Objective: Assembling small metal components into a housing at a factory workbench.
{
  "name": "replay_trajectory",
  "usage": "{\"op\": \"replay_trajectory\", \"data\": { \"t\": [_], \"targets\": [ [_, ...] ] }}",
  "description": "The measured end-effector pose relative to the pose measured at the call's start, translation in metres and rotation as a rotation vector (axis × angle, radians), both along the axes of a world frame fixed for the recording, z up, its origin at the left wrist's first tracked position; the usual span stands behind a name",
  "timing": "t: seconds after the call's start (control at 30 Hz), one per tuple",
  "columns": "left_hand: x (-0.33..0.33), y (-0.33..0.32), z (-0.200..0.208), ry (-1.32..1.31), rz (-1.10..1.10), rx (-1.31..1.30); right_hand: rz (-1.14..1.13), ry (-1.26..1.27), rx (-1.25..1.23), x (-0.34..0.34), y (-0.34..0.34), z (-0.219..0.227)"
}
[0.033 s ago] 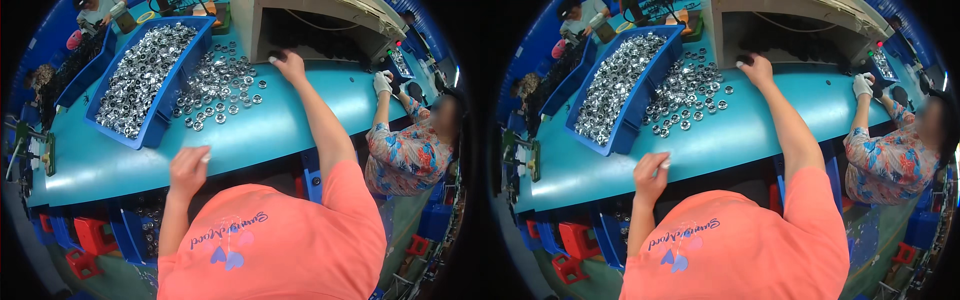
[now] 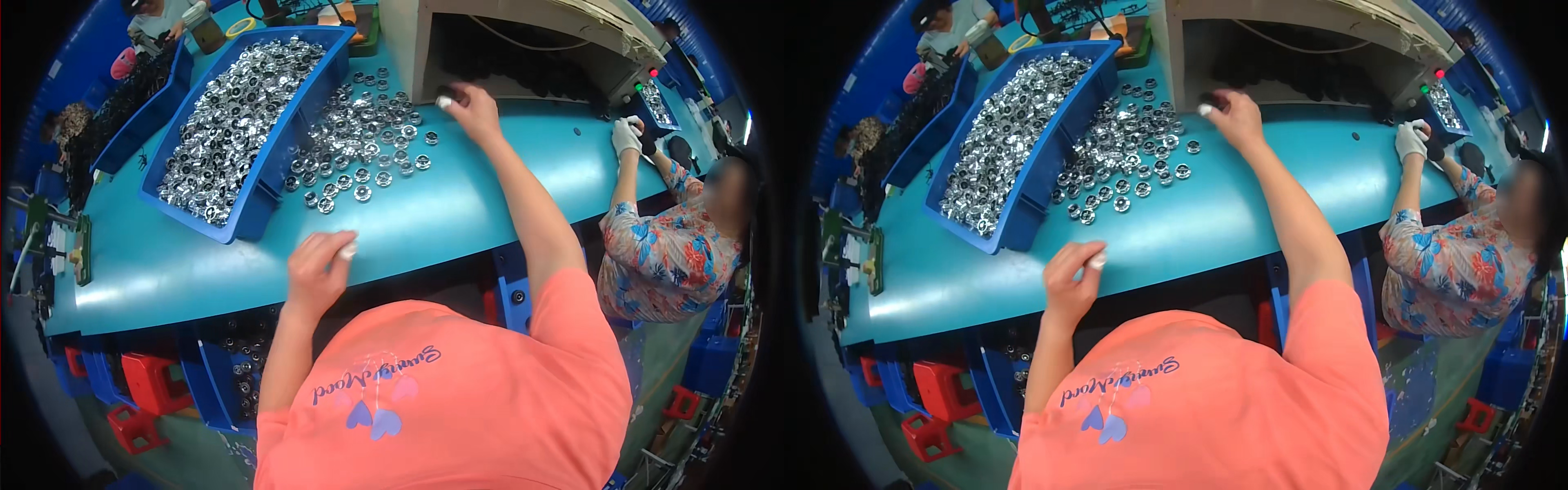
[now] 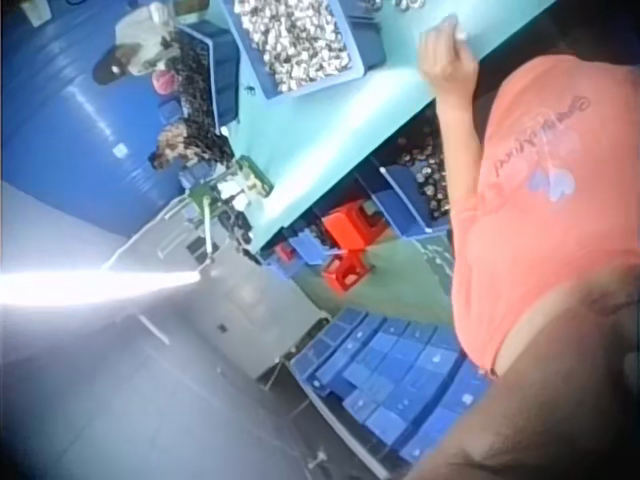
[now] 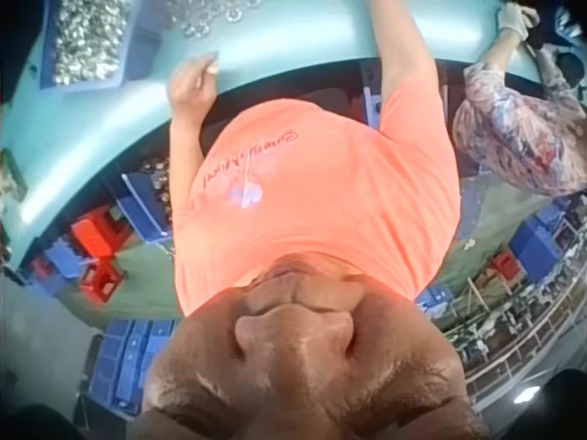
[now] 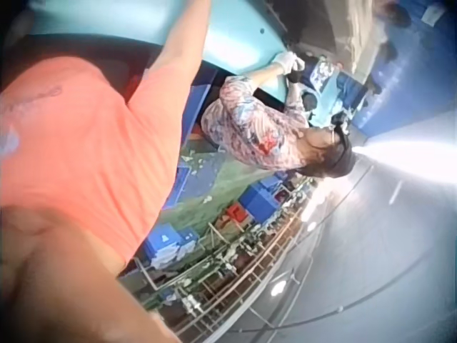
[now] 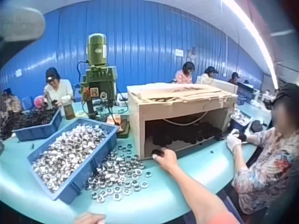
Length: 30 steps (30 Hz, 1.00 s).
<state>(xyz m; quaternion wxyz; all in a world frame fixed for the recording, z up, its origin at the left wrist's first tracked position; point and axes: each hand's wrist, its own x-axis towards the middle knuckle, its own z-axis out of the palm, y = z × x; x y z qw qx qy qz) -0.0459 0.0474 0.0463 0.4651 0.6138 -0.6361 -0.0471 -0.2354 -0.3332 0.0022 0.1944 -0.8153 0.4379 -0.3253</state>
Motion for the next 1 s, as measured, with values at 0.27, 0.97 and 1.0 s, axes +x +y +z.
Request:
{"op": "replay_trajectory", "data": {
  "t": [0.27,0.97,1.0],
  "targets": [
    [-0.009,-0.091,-0.033,1.526,-0.470,0.305,0.675,-0.301,0.064,0.031,0.163,0.049],
    [0.016,-0.082,-0.048,1.774,-0.653,0.142,0.255,0.109,-0.015,0.002,0.088,0.001],
    [0.016,-0.082,-0.049,1.782,-0.654,0.132,0.229,0.058,0.051,0.003,0.090,0.003]
  ]
}}
